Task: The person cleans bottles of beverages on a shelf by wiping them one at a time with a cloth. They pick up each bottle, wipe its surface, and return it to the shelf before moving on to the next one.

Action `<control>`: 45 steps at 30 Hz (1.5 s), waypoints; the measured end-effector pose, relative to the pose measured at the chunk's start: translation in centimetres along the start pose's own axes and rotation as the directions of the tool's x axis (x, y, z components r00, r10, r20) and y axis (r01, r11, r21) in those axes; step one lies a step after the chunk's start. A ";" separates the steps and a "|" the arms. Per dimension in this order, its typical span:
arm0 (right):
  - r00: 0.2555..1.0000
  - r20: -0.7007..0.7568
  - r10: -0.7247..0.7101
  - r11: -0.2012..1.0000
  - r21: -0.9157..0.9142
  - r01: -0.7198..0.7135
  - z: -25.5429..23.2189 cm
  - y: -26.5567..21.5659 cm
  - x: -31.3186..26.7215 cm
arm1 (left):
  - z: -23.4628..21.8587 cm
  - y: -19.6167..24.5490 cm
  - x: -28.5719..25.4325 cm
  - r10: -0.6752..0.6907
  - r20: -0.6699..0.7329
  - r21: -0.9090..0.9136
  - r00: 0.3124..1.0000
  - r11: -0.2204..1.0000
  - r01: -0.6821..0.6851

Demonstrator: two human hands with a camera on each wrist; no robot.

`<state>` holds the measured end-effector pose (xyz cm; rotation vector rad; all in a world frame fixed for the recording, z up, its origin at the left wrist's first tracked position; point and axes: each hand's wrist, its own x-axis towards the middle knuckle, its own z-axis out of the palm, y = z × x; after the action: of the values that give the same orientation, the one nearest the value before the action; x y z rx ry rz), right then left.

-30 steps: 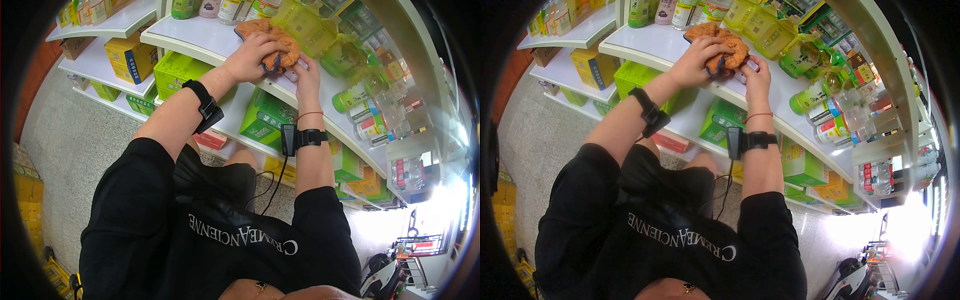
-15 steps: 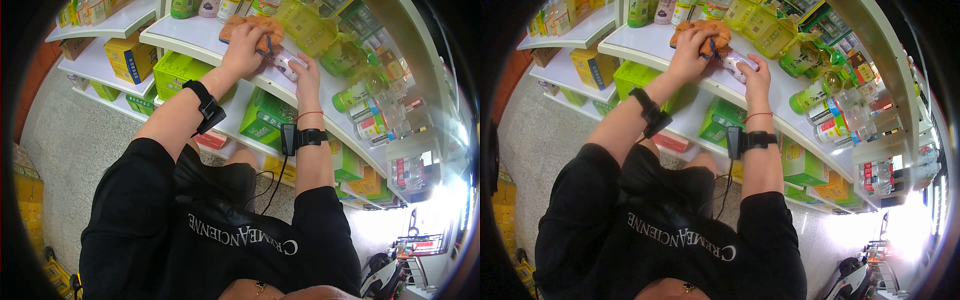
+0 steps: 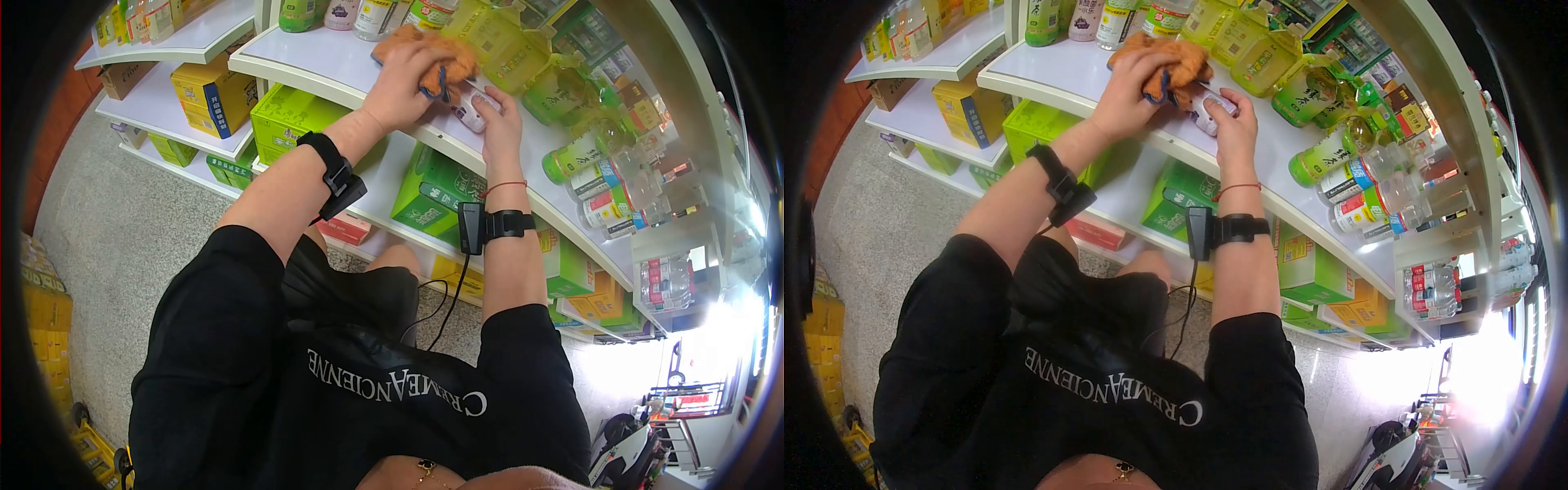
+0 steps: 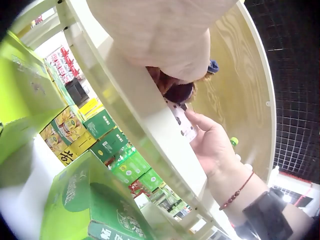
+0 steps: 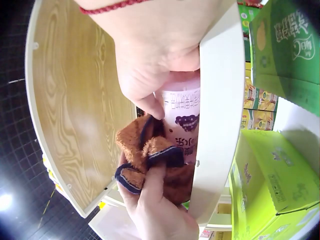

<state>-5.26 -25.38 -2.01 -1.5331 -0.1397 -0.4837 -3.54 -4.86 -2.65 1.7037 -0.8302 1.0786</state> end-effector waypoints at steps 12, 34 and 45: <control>0.998 0.030 -0.059 0.988 -0.139 0.062 0.5 0.0 -0.1 | 0.4 -0.7 0.1 -0.171 -0.213 0.073 0.962 0.979 0.191; 0.995 0.018 -0.098 0.985 -0.139 0.100 0.7 -1.0 -1.0 | 1.2 -0.5 0.2 -0.294 -0.272 0.117 0.916 0.935 0.334; 1.000 0.000 -0.022 0.999 -0.036 0.022 0.3 -0.7 -0.6 | 0.2 -0.9 0.0 -0.038 -0.056 0.049 0.998 0.998 0.041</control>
<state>-5.98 -24.90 -1.62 -1.5685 -0.1487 -0.5062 -2.73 -4.80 -3.00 1.7168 -0.7374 1.1232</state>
